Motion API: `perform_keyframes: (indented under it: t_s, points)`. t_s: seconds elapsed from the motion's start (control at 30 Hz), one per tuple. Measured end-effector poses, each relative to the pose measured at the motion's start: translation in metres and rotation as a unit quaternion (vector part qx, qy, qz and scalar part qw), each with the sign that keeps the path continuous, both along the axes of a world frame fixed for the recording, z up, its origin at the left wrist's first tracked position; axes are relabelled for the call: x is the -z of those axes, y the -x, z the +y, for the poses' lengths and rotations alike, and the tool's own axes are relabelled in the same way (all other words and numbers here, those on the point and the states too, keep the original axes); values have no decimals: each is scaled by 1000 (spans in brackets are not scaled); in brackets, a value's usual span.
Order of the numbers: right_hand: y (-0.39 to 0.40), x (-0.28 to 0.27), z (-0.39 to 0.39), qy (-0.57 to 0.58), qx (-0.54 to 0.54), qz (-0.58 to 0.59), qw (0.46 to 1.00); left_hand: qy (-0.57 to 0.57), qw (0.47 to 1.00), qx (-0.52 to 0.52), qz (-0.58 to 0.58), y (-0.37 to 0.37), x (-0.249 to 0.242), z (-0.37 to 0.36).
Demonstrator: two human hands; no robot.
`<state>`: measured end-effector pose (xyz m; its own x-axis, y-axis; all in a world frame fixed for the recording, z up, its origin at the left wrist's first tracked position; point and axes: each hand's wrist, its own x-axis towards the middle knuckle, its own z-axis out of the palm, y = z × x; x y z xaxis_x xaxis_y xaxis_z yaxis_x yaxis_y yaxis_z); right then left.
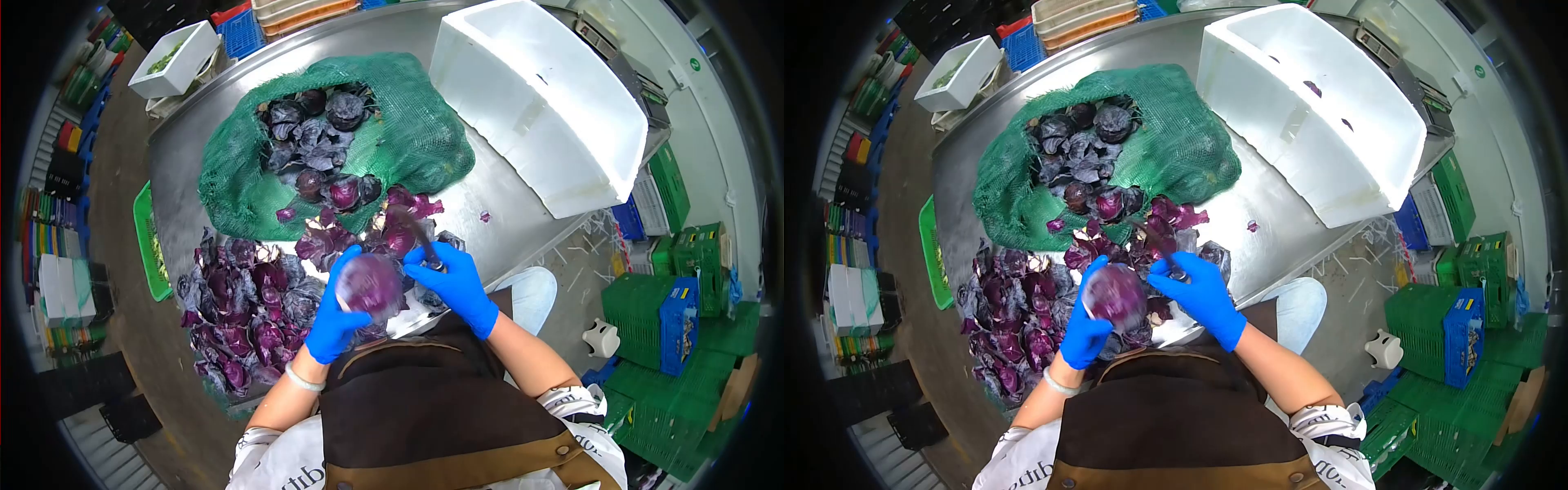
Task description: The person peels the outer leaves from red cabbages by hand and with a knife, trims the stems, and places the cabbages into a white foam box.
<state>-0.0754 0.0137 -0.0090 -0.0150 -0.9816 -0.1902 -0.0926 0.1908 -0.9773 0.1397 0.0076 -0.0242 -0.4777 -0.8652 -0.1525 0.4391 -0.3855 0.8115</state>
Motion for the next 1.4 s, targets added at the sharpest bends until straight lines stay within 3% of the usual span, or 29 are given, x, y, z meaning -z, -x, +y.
perform_keyframes:
  t_s: [0.03,0.1,0.13,0.17,0.23,0.3,0.33,0.43,0.47,0.57,0.6,0.7,0.77,0.83,1.03,1.37,1.4]
  points:
    - [0,3,4,-12,-15,-10,1000,-90,991,-61,78,5,3,5]
    - [-6,-12,12,-37,-43,-28,998,-155,975,-67,145,11,10,10]
    - [-14,1,19,131,-43,100,985,-181,969,-70,154,16,12,14]
    - [-18,-7,22,44,-66,38,996,-206,962,-70,163,22,4,16]
    - [-12,-3,16,179,-53,96,978,-164,982,-43,88,20,1,14]
    - [11,-8,11,1,-128,-25,991,-58,998,40,4,0,1,6]
    - [18,-9,10,-88,-162,-88,979,-86,994,63,29,-4,0,1]
    - [19,-8,8,-165,-159,-133,964,-50,992,112,-30,0,-11,1]
    - [12,4,12,-122,-106,-125,979,-67,990,122,-19,6,-15,4]
    - [2,12,23,63,-38,78,994,-111,990,81,-25,13,1,12]
    - [5,4,26,181,-23,159,970,-98,993,59,-39,15,6,15]
    - [11,-10,37,308,-48,345,886,-266,964,-4,19,17,-5,20]
    - [11,-11,49,277,-70,368,885,-228,973,-15,41,18,10,19]
    - [10,-17,53,207,-104,399,887,-212,977,-18,25,24,-6,14]
    - [11,-12,53,251,-99,491,828,-205,978,-26,0,29,-12,16]
    - [-13,-20,41,194,-47,479,855,-254,965,-65,26,35,-14,20]
    - [-14,-19,38,165,-29,463,870,-173,980,-91,-34,41,-8,21]
